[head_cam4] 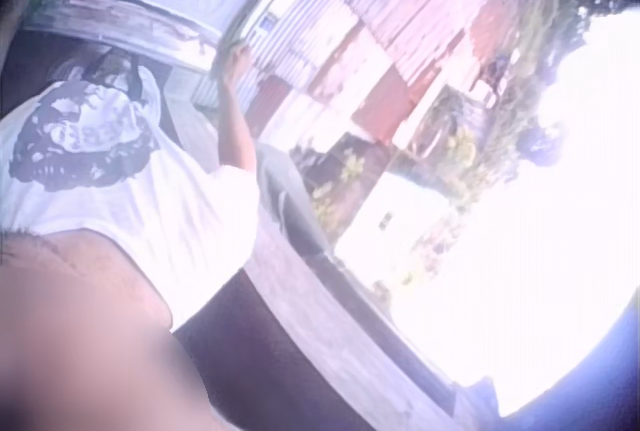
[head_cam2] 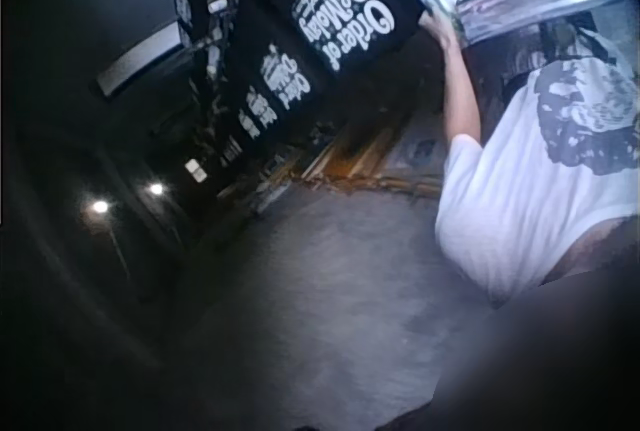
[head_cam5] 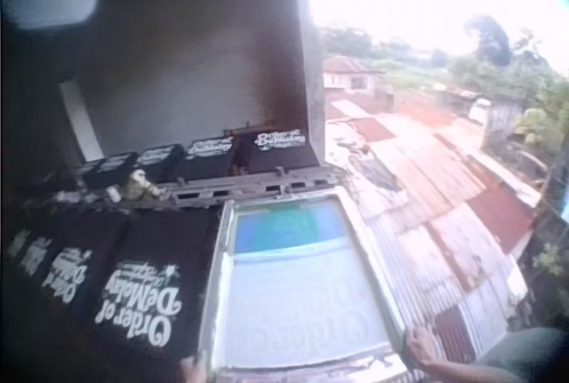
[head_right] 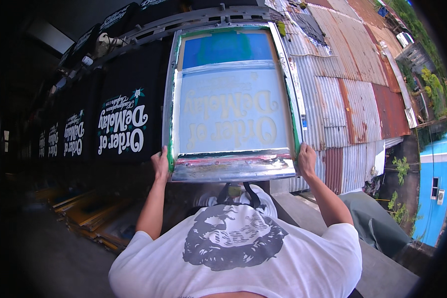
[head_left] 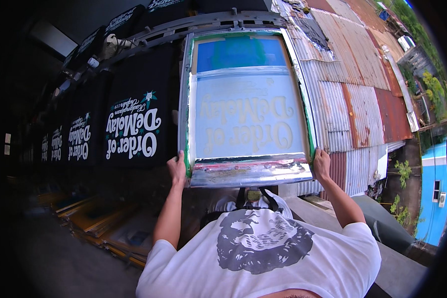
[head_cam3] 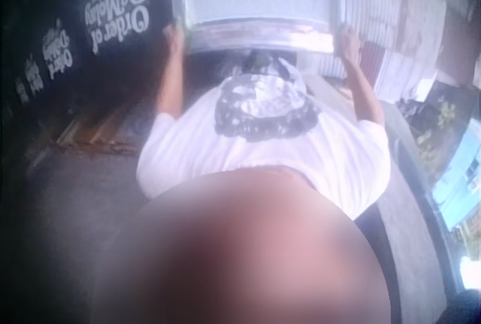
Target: The person uses a squeegee to pull ink across a screen printing frame, repeatedly applying the design onto black t-shirts laid out on a table. The person moves along the line of shirts, printing each one in sequence.
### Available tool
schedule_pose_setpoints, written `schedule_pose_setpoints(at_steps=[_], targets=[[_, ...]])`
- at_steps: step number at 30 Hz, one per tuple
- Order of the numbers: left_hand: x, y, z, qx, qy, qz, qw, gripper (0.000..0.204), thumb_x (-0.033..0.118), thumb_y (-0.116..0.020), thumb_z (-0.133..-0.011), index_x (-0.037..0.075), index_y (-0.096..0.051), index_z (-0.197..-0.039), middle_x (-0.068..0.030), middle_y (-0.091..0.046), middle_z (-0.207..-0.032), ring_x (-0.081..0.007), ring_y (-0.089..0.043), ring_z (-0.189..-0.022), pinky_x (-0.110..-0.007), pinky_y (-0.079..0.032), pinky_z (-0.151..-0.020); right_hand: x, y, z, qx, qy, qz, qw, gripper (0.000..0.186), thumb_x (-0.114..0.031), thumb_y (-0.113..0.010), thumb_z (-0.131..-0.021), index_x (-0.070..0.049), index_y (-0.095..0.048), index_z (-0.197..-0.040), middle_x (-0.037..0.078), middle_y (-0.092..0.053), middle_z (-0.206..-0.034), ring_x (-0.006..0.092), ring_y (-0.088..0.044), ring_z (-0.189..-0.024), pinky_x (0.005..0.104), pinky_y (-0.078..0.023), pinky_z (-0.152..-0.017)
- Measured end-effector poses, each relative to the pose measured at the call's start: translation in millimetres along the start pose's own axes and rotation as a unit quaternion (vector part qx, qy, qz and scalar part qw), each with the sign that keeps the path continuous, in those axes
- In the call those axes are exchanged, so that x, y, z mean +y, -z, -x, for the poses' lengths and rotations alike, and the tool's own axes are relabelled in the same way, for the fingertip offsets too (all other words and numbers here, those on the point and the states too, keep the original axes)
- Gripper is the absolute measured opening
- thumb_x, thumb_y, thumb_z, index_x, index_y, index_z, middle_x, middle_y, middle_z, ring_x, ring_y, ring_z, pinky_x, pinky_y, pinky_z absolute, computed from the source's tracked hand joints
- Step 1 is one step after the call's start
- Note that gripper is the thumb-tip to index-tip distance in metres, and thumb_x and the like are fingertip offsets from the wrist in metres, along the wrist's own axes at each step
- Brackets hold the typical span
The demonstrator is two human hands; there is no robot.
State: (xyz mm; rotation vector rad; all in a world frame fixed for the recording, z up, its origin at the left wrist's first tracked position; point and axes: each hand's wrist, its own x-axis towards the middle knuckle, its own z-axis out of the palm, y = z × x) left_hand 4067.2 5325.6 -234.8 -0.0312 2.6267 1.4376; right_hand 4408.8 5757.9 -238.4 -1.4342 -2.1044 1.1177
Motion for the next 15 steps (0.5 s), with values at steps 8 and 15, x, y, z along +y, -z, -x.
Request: schedule_pose_setpoints(at_steps=[8,15], targets=[[-30,22,15,0.051,-0.002,0.132,0.990,0.055,0.035,-0.064,-0.101,-0.001,-0.049,-0.061,-0.0003,-0.045,-0.056,-0.0092,-0.037,-0.058,-0.037,-0.030,-0.052,-20,0,4,-0.017,0.035,-0.084,0.996,0.048,-0.034,-0.047,-0.110,0.006,-0.061,-0.086,0.005,-0.051,-0.066,0.0129,-0.044,-0.063,0.0350,-0.040,-0.059],[-57,113,40,0.139,0.036,0.190,0.971,0.045,0.034,-0.064,-0.100,0.003,-0.057,-0.069,0.0040,-0.049,-0.065,-0.0077,-0.041,-0.063,-0.033,-0.032,-0.056,-108,-56,16,-0.048,0.112,-0.107,0.987,0.041,-0.031,-0.051,-0.109,0.006,-0.065,-0.098,0.002,-0.056,-0.073,0.0089,-0.046,-0.067,0.0296,-0.040,-0.060]])
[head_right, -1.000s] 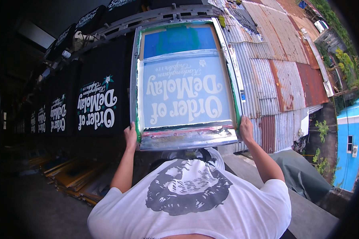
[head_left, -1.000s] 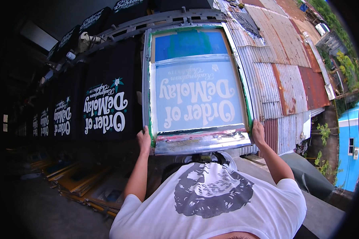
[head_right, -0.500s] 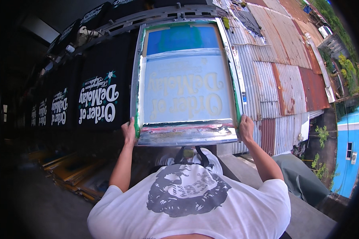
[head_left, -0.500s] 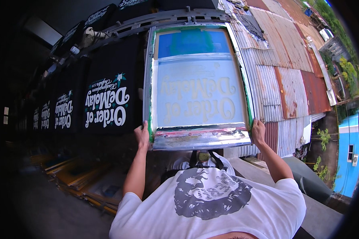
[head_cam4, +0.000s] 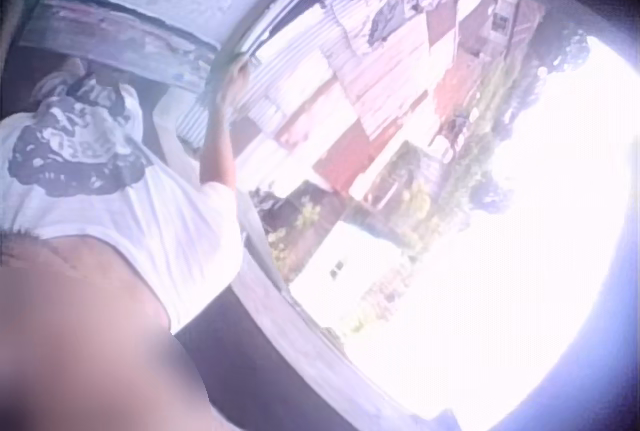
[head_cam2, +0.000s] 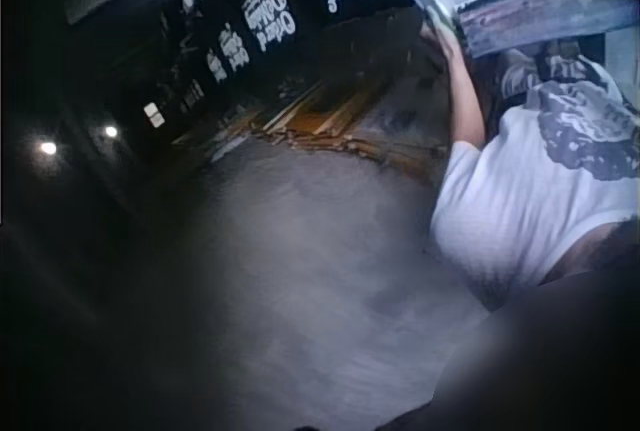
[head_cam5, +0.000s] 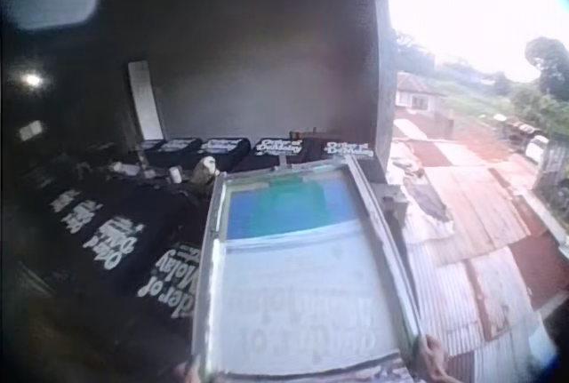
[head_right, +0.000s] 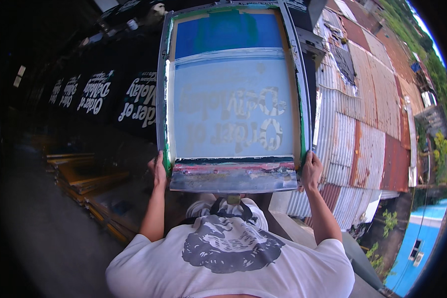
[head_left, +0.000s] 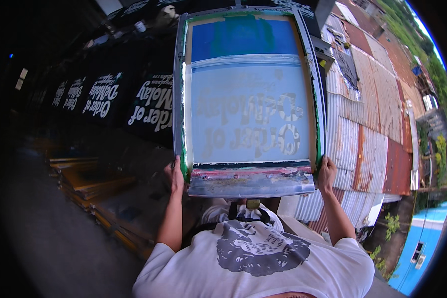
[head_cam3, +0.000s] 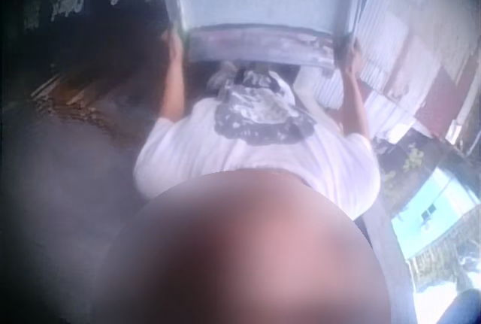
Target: The person uses a squeegee to pull ink across a screen printing frame, repeatedly applying the design onto black t-shirts laid out on a table. The person moves along the line of shirts, printing each one in sequence.
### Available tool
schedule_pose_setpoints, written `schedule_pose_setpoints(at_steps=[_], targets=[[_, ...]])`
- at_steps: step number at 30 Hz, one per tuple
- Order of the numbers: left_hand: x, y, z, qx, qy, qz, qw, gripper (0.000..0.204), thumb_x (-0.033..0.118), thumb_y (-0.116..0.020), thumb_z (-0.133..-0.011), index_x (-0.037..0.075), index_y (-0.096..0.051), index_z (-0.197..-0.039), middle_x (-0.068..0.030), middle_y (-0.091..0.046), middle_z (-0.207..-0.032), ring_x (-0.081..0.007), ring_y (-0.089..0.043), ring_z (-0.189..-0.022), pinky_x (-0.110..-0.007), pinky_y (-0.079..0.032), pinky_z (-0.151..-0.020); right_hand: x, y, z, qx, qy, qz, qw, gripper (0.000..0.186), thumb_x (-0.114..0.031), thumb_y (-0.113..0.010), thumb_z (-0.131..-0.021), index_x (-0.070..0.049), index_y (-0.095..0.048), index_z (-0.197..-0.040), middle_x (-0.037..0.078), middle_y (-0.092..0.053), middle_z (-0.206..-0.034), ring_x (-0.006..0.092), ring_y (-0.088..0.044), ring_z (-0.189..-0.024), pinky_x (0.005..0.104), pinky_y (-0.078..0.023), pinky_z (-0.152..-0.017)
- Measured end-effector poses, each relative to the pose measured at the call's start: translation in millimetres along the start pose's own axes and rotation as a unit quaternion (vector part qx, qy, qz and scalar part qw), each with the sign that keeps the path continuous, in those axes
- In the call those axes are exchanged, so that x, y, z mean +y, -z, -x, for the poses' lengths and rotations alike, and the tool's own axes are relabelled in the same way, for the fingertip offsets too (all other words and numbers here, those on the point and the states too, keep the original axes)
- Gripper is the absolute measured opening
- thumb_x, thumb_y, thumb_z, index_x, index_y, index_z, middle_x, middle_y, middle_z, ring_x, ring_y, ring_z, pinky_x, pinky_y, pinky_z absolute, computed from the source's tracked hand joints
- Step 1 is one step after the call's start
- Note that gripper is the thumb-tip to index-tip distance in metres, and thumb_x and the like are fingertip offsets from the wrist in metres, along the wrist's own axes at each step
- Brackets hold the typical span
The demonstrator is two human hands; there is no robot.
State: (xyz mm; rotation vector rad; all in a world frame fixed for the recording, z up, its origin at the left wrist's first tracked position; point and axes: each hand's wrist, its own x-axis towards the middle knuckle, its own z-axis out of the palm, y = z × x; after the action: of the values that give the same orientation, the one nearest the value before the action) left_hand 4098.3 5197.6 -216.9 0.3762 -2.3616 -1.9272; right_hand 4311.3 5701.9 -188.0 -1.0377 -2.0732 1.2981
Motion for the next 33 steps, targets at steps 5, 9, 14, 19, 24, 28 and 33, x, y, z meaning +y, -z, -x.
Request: schedule_pose_setpoints(at_steps=[5,9,14,19,24,28,33], targets=[[-24,106,-21,0.110,-0.012,-0.041,0.993,0.049,0.041,-0.064,-0.098,-0.006,-0.070,-0.084,-0.0087,-0.066,-0.069,-0.0141,-0.054,-0.066,-0.038,-0.042,-0.062,-60,-96,8,-0.092,0.023,0.030,0.995,0.044,-0.032,-0.054,-0.107,0.009,-0.069,-0.115,0.006,-0.066,-0.081,0.0099,-0.054,-0.074,0.0296,-0.045,-0.067],[-56,199,-46,0.184,0.007,-0.041,0.982,0.048,0.041,-0.065,-0.098,-0.006,-0.072,-0.089,-0.0126,-0.071,-0.075,-0.0174,-0.059,-0.071,-0.039,-0.045,-0.069,-123,-201,34,-0.135,0.061,0.005,0.989,0.044,-0.033,-0.053,-0.107,0.009,-0.067,-0.111,0.005,-0.065,-0.081,0.0103,-0.052,-0.074,0.0292,-0.046,-0.068],[-55,303,-62,0.266,0.055,-0.045,0.961,0.045,0.039,-0.065,-0.098,-0.006,-0.072,-0.091,-0.0146,-0.073,-0.080,-0.0191,-0.062,-0.075,-0.039,-0.047,-0.073,-169,-340,54,-0.220,0.114,0.023,0.969,0.044,-0.032,-0.053,-0.108,0.008,-0.067,-0.094,0.001,-0.057,-0.074,0.0096,-0.047,-0.068,0.0301,-0.042,-0.062],[-70,389,-78,0.363,0.088,-0.057,0.926,0.043,0.035,-0.066,-0.098,-0.007,-0.073,-0.093,-0.0178,-0.074,-0.085,-0.0230,-0.068,-0.081,-0.040,-0.049,-0.076,-232,-469,91,-0.292,0.149,0.015,0.945,0.043,-0.030,-0.054,-0.106,0.007,-0.065,-0.087,0.001,-0.056,-0.071,0.0104,-0.045,-0.065,0.0326,-0.041,-0.060],[-58,434,-101,0.381,0.139,-0.001,0.914,0.046,0.034,-0.068,-0.097,-0.009,-0.071,-0.111,-0.0182,-0.075,-0.109,-0.0252,-0.068,-0.102,-0.036,-0.048,-0.091,-297,-566,113,-0.348,0.207,0.070,0.912,0.042,-0.030,-0.055,-0.105,0.007,-0.065,-0.088,0.007,-0.058,-0.069,0.0119,-0.047,-0.067,0.0355,-0.043,-0.063],[-107,499,-154,0.413,0.138,0.009,0.900,0.043,0.033,-0.069,-0.095,-0.008,-0.071,-0.108,-0.0148,-0.074,-0.102,-0.0232,-0.066,-0.095,-0.037,-0.049,-0.088,-347,-669,139,-0.399,0.217,0.048,0.890,0.038,-0.028,-0.055,-0.105,0.004,-0.063,-0.085,0.003,-0.057,-0.072,0.0107,-0.045,-0.069,0.0334,-0.041,-0.063],[-114,572,-257,0.462,0.124,-0.014,0.878,0.036,0.024,-0.070,-0.093,-0.009,-0.071,-0.109,-0.0202,-0.075,-0.096,-0.0246,-0.068,-0.088,-0.038,-0.050,-0.083,-409,-814,161,-0.431,0.201,-0.012,0.880,0.037,-0.027,-0.057,-0.104,0.007,-0.066,-0.090,0.004,-0.061,-0.073,0.0094,-0.050,-0.070,0.0324,-0.044,-0.065]])
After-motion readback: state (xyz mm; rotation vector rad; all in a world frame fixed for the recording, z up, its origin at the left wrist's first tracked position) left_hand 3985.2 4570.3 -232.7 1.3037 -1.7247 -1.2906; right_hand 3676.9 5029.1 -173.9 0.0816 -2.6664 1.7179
